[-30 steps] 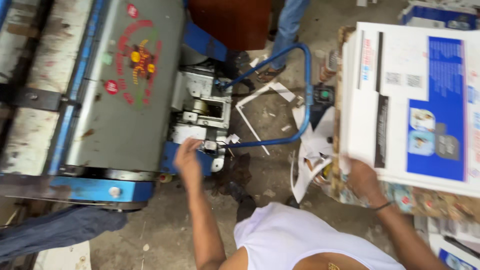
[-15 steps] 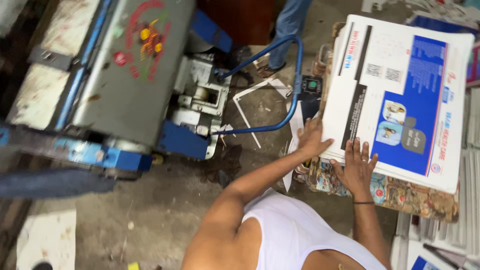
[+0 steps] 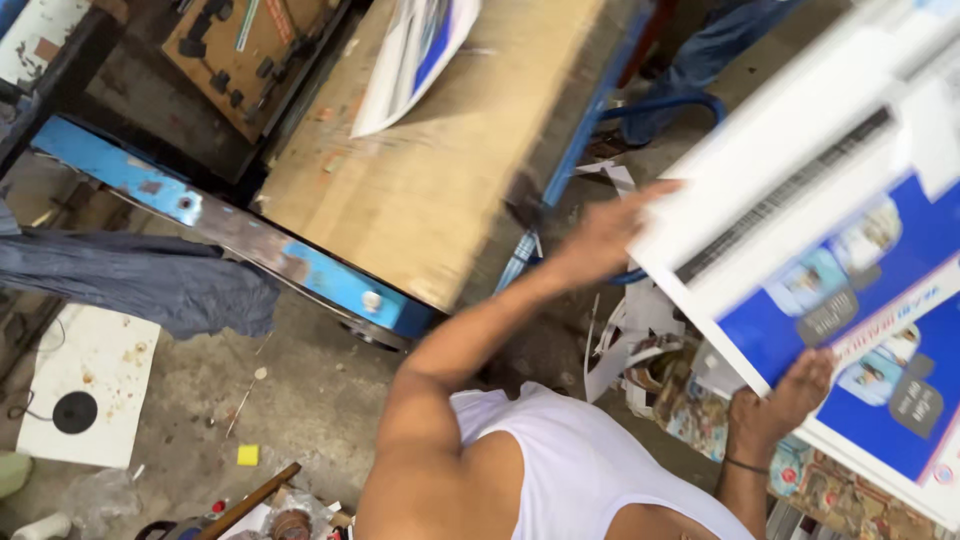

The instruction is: The person operates a blue industrial machine by repeatedly placing printed cardboard sheets into the feed slot and pulling a lever to process them. The person handles the sheets one by one, moving them from a stack on the right to the machine on the left.

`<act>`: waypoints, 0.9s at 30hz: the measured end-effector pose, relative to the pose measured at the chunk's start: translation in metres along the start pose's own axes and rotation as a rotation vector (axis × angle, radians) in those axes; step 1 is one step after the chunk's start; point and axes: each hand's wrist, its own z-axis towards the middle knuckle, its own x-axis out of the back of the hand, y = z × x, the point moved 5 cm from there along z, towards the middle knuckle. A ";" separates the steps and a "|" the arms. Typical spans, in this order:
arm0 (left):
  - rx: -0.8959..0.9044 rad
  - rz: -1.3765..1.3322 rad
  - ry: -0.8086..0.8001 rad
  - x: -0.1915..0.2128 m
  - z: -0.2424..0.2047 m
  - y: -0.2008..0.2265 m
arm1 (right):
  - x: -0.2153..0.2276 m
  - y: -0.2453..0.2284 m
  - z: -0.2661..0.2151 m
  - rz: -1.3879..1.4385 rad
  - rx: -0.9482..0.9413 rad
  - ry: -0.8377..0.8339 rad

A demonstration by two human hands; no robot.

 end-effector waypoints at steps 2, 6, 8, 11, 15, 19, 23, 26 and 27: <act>0.279 -0.075 0.214 0.091 -0.013 -0.062 | -0.039 -0.034 0.038 -0.048 0.111 -0.057; 0.265 0.494 0.608 0.273 -0.054 -0.155 | -0.155 -0.109 0.105 -0.305 0.206 -0.532; 0.565 0.814 0.638 0.344 -0.092 -0.193 | -0.213 -0.162 0.129 -0.271 0.340 -0.689; 0.896 1.010 0.890 0.419 -0.150 -0.217 | -0.265 -0.245 0.147 -0.069 0.490 -0.748; 0.969 1.103 0.928 0.495 -0.182 -0.229 | -0.262 -0.314 0.153 0.054 0.646 -0.704; 1.099 1.094 0.989 0.554 -0.212 -0.240 | -0.192 -0.295 0.151 0.369 0.545 -0.462; 0.721 1.084 1.044 0.605 -0.218 -0.194 | -0.143 -0.199 0.140 0.081 0.220 -0.290; 0.178 0.976 1.060 0.617 -0.224 -0.096 | -0.107 -0.096 0.110 -0.044 -0.132 -0.281; 0.308 0.559 1.254 0.616 -0.246 -0.073 | -0.095 -0.063 0.098 0.009 -0.203 -0.222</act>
